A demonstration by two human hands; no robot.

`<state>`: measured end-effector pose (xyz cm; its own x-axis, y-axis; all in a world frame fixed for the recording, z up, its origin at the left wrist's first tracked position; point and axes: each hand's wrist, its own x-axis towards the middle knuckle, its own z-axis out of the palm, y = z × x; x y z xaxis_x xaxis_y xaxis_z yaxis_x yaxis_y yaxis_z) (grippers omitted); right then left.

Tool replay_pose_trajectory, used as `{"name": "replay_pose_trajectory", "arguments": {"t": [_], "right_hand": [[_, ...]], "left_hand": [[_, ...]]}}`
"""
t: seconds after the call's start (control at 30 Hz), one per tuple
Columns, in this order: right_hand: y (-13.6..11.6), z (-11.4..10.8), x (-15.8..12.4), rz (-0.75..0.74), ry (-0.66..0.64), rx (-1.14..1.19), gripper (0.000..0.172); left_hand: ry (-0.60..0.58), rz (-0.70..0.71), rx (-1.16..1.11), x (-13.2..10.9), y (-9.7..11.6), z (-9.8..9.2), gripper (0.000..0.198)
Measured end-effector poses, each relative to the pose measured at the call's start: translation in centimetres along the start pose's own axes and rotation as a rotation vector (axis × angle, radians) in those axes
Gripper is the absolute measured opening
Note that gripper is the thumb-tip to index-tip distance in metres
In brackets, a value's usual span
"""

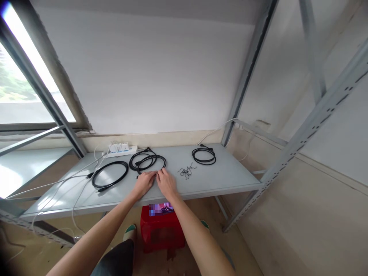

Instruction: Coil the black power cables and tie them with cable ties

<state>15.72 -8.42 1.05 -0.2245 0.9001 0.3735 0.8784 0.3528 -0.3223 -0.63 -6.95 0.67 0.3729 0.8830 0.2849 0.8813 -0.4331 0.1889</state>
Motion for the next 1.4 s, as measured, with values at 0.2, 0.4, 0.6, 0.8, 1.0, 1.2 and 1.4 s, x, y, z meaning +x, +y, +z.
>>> {"name": "replay_pose_trajectory", "arguments": {"t": [0.2,0.4,0.6,0.8,1.0,1.2,1.4], "right_hand": [[-0.4,-0.1,-0.1,-0.008,0.005,-0.024,0.025],[-0.4,-0.2,-0.3,-0.027,0.028,-0.021,0.025],[-0.5,-0.4,-0.3,-0.013,0.038,-0.033,0.024],[-0.4,-0.4,-0.2,-0.017,0.015,-0.014,0.021],[0.0,-0.1,0.1,0.014,-0.005,0.050,0.019],[0.4,-0.1,0.5,0.082,0.008,0.186,0.024],[0.9,0.1,0.8,0.178,-0.010,0.618,0.027]], "left_hand": [[-0.028,-0.013,0.007,-0.2,0.3,-0.3,0.038],[-0.017,0.003,0.021,-0.4,0.3,-0.4,0.037],[-0.031,-0.006,0.020,-0.3,0.3,-0.3,0.039],[-0.062,-0.012,0.038,-0.2,0.2,-0.1,0.039],[-0.054,-0.002,0.025,-0.2,0.2,0.1,0.041],[-0.065,0.004,0.007,-0.2,0.1,0.1,0.042],[-0.053,0.002,0.029,-0.1,0.1,0.1,0.044]]}}
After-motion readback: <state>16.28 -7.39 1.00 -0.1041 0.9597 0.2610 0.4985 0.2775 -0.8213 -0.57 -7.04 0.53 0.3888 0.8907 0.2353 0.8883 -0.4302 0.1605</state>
